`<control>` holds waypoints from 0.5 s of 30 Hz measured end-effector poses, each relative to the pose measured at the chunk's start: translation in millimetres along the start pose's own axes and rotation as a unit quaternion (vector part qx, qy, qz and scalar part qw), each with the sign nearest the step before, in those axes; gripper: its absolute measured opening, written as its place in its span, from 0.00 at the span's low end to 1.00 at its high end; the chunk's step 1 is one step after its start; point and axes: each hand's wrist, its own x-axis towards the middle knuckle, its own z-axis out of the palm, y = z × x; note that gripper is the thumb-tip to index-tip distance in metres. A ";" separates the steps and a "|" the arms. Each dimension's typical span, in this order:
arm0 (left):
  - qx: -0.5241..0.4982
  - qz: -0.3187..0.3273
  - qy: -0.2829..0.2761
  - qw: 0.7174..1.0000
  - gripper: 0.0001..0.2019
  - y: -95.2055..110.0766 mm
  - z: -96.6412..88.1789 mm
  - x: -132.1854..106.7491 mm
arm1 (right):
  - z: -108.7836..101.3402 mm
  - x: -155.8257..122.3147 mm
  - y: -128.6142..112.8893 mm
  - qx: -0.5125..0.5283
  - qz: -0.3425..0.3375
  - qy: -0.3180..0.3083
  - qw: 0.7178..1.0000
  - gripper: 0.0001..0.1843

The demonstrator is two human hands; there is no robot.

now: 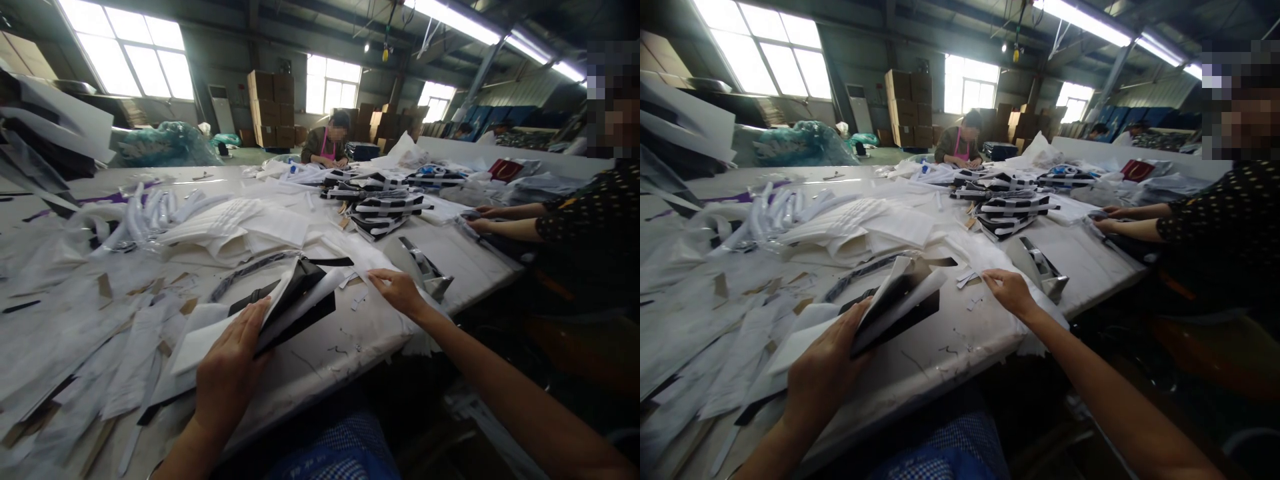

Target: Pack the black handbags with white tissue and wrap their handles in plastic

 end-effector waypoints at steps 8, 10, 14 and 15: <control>-0.008 -0.019 0.010 1.000 0.32 -2.6 -4.0 1.9 | 32.9 -33.3 -49.7 0.177 0.020 -0.128 0.976 0.21; -0.011 -0.023 0.007 1.000 0.33 -2.9 -4.6 2.6 | 40.3 -44.6 -65.3 0.208 -0.009 -0.196 0.958 0.19; -0.018 -0.029 0.012 0.999 0.33 -2.8 -7.6 5.4 | 51.4 -58.0 -82.1 0.212 -0.022 -0.303 0.929 0.18; -0.021 -0.031 0.013 0.999 0.33 -2.6 -8.4 6.2 | 54.5 -58.5 -82.3 0.195 -0.006 -0.267 0.944 0.18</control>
